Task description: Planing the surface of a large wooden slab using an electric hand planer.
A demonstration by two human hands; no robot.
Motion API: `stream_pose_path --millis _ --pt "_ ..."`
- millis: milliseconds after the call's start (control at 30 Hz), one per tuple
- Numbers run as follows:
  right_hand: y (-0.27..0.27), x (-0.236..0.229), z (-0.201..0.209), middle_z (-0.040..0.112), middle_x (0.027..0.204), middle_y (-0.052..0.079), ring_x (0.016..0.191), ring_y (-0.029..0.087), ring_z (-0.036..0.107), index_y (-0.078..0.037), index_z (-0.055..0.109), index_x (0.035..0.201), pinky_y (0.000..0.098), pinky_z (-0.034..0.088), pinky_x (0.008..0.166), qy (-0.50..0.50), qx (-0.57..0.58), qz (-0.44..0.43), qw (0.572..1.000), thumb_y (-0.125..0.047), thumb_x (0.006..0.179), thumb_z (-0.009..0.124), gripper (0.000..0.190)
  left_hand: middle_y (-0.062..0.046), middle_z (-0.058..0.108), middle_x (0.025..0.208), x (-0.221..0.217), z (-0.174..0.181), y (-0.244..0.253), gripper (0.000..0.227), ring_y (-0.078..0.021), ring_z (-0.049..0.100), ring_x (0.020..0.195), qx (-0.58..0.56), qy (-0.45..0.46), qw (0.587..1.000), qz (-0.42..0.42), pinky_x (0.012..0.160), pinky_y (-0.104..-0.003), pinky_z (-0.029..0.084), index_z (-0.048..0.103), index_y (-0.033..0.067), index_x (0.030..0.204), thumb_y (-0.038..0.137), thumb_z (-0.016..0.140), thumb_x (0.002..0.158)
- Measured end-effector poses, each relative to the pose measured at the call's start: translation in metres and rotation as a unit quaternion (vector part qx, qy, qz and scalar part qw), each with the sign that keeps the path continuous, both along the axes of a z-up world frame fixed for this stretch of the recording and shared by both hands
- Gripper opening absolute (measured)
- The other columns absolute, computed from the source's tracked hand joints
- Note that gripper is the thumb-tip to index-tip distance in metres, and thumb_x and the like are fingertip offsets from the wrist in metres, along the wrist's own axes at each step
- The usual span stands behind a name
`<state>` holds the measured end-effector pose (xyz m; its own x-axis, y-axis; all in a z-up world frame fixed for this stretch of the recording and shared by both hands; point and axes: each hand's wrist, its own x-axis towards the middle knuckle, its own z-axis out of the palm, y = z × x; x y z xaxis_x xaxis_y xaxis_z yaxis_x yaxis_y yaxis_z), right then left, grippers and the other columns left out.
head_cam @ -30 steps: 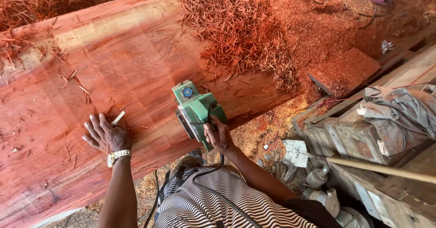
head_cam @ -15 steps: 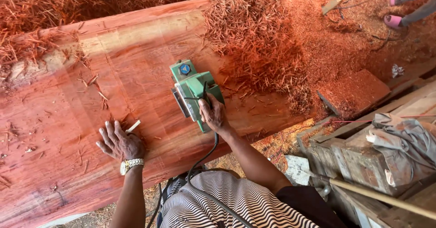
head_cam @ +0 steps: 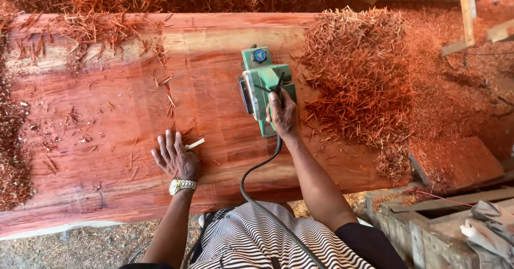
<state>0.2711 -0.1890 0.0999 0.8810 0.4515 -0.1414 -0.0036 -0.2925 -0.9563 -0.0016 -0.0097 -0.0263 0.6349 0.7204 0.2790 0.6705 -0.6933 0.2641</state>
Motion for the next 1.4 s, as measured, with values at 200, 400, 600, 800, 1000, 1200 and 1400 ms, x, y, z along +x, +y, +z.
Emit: stream_pose_path --millis 200,400,600,800,1000,1200,1400 --pt "0.037 0.039 0.008 0.058 0.048 0.004 0.049 0.018 0.066 -0.005 0.066 0.107 0.0313 0.057 0.053 -0.03 -0.001 0.014 0.999 -0.042 0.108 0.045 0.042 -0.01 0.042 0.163 0.001 0.004 0.0 0.076 -0.0342 0.031 0.152 -0.012 0.013 1.0 0.001 0.121 -0.06 0.013 0.053 0.0162 0.148 0.009 0.058 0.073" --pt "0.084 0.078 0.001 0.059 0.046 0.009 0.042 0.019 0.062 -0.011 0.062 0.09 0.0295 0.055 0.05 -0.045 0.057 -0.024 0.997 -0.044 0.108 0.048 0.041 -0.014 0.041 0.162 0.001 0.004 0.002 0.067 -0.0379 0.032 0.151 -0.002 0.007 1.0 -0.013 0.118 -0.062 0.016 0.051 0.0138 0.151 0.011 0.056 0.084" --pt "0.116 0.113 0.006 0.052 0.054 0.002 0.039 0.013 0.05 -0.006 0.062 0.102 0.0309 0.046 0.04 -0.033 0.114 -0.003 0.993 -0.057 0.099 0.05 0.052 -0.01 0.053 0.156 0.009 0.025 -0.004 0.05 -0.0345 0.042 0.148 0.042 0.038 0.998 0.016 0.124 -0.058 0.018 0.061 0.0112 0.141 0.009 0.065 0.091" --pt "0.113 0.123 -0.001 0.057 0.056 0.002 0.038 0.013 0.054 -0.005 0.063 0.095 0.0294 0.046 0.039 -0.049 0.093 0.002 0.994 -0.061 0.096 0.05 0.058 -0.006 0.054 0.155 0.004 0.013 -0.001 0.052 -0.0311 0.045 0.147 0.078 0.032 0.996 0.024 0.124 -0.054 0.019 0.06 0.0169 0.141 0.017 0.069 0.09" --pt "0.069 0.098 -0.026 0.068 0.075 0.014 0.061 0.02 0.073 -0.003 0.063 0.103 0.0329 0.065 0.052 -0.058 0.107 0.012 0.993 -0.037 0.101 0.068 0.034 -0.006 0.033 0.167 -0.009 -0.008 0.003 0.075 -0.0301 0.022 0.156 -0.076 0.011 0.997 0.001 0.125 -0.061 0.007 0.047 0.0169 0.152 0.013 0.055 0.077" --pt "0.006 0.035 -0.034 0.069 0.081 0.016 0.065 0.022 0.073 0.002 0.061 0.12 0.0357 0.065 0.055 -0.056 0.082 -0.008 0.995 -0.029 0.101 0.064 0.036 -0.004 0.033 0.166 -0.011 0.001 0.002 0.076 -0.0295 0.023 0.155 -0.1 -0.004 0.995 0.0 0.125 -0.061 0.007 0.045 0.0192 0.153 0.014 0.052 0.078" --pt "-0.079 -0.058 -0.036 0.067 0.088 0.018 0.071 0.023 0.071 0.001 0.051 0.138 0.0346 0.065 0.062 -0.023 0.057 -0.038 0.997 -0.025 0.106 0.06 0.043 -0.007 0.035 0.167 -0.012 0.009 0.0 0.072 -0.0312 0.025 0.154 -0.086 -0.009 0.996 -0.008 0.123 -0.061 0.009 0.047 0.0174 0.152 0.015 0.054 0.08"
